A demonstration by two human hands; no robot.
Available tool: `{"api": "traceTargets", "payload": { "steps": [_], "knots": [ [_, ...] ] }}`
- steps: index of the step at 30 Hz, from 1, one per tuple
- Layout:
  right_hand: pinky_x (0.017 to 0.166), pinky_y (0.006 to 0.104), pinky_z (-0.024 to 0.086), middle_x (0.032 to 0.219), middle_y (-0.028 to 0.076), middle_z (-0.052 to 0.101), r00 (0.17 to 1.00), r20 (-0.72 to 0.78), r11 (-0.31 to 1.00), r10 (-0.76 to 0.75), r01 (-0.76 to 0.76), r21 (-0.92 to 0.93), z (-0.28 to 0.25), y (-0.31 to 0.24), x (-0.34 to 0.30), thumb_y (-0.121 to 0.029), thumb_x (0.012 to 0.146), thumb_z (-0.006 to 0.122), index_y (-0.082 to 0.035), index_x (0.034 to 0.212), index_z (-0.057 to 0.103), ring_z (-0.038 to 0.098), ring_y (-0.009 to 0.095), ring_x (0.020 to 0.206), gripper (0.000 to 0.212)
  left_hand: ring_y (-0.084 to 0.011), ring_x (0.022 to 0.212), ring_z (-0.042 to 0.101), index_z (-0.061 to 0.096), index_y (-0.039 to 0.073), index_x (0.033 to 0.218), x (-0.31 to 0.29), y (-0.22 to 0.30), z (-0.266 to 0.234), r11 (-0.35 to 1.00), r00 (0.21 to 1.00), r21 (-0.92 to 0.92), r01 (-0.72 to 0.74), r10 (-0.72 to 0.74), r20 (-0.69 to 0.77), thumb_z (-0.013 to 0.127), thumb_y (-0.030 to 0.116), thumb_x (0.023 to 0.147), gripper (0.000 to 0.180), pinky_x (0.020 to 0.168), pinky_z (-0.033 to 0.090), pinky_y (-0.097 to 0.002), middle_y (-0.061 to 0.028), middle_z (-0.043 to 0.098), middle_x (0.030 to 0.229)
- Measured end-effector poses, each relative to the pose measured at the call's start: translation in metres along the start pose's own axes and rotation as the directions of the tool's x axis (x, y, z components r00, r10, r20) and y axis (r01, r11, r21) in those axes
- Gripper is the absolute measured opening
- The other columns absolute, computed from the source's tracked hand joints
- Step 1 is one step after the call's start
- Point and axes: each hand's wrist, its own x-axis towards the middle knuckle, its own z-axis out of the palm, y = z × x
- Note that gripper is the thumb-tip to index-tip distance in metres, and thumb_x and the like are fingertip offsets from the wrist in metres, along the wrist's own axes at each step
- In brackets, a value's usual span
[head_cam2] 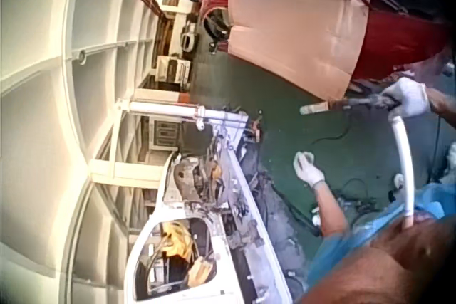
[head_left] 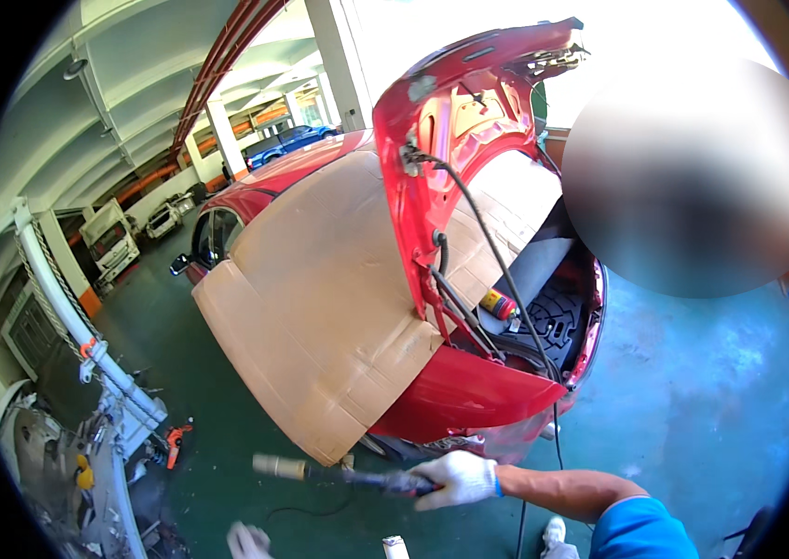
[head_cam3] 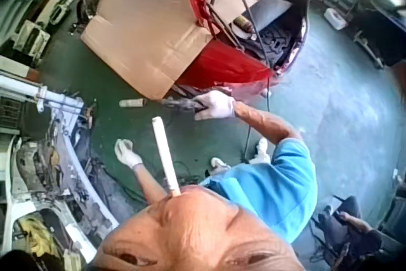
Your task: The person uses a hammer to chip away material from the underside of a red car hood, then switches to a welding torch to weld the same area. The person wears gloves and works in a garage with other vehicles visible in the background.
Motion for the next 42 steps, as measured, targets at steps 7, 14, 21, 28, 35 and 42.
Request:
{"api": "traceTargets", "payload": {
  "steps": [7,14,21,28,35,42],
  "knots": [
    [0.074,0.0298,0.058,0.107,0.004,0.069,0.958,-0.285,0.772,-0.011,0.189,0.607,-0.125,0.026,-0.093,-0.016,0.086,0.081,-0.003,0.139,0.054,0.066,0.011,0.082,0.061,-0.0199,0.09,0.065,0.065,-0.002,0.12,-0.132,0.154,0.28,0.686,0.651,-0.123,-0.717,0.722,0.233,0.063,0.015,0.102,0.024,0.082,0.053,-0.0337,-0.0106,0.068,0.104],
    [0.064,0.0274,0.056,0.114,0.008,0.067,0.934,-0.354,0.684,-0.043,0.286,0.671,-0.219,0.027,-0.105,-0.014,0.096,0.072,0.001,0.143,0.046,0.066,0.012,0.074,0.056,-0.0336,0.11,0.066,0.07,0.003,0.112,-0.29,0.237,0.479,-0.17,-0.373,-0.369,-0.914,0.712,0.595,0.077,0.018,0.085,0.031,0.104,0.048,-0.0488,-0.0136,0.07,0.113],
    [0.052,0.0287,0.054,0.087,0.007,0.064,0.847,-0.532,0.565,-0.007,0.442,0.697,-0.295,0.025,-0.075,-0.012,0.095,0.07,0.001,0.119,0.056,0.066,0.014,0.06,0.031,-0.0293,0.1,0.068,0.074,0.005,0.094,-0.287,0.235,0.585,-0.228,-0.397,-0.329,-0.916,0.623,0.674,0.077,0.025,0.086,0.022,0.102,0.047,-0.0478,-0.0113,0.071,0.097],
    [0.053,0.0346,0.058,0.088,0.012,0.067,0.856,-0.502,0.402,-0.121,0.505,0.764,-0.34,0.023,-0.021,-0.01,0.096,0.066,0.004,0.116,0.054,0.068,0.021,0.06,0.027,-0.0316,0.099,0.067,0.072,0.007,0.09,-0.244,0.245,0.637,-0.277,-0.331,-0.194,-0.941,0.645,0.689,0.074,0.025,0.085,0.02,0.098,0.049,-0.0467,-0.0115,0.07,0.099],
    [0.048,0.0345,0.057,0.081,0.011,0.064,0.853,-0.51,0.318,-0.111,0.517,0.795,-0.334,0.029,0.011,-0.017,0.098,0.068,0.001,0.115,0.053,0.068,0.021,0.056,0.029,-0.0306,0.103,0.065,0.073,0.006,0.089,-0.219,0.234,0.649,-0.327,-0.311,-0.137,-0.935,0.573,0.758,0.07,0.025,0.085,0.019,0.097,0.05,-0.0453,-0.011,0.069,0.1],
    [0.047,0.037,0.055,0.076,0.014,0.064,0.838,-0.531,0.325,-0.127,0.541,0.776,-0.334,0.029,0.024,-0.017,0.096,0.066,0.001,0.112,0.053,0.066,0.024,0.053,0.027,-0.0292,0.108,0.064,0.073,0.008,0.091,-0.218,0.241,0.649,-0.36,-0.244,-0.058,-0.931,0.497,0.833,0.065,0.03,0.087,0.024,0.102,0.047,-0.0459,-0.012,0.068,0.102]
  ]
}}
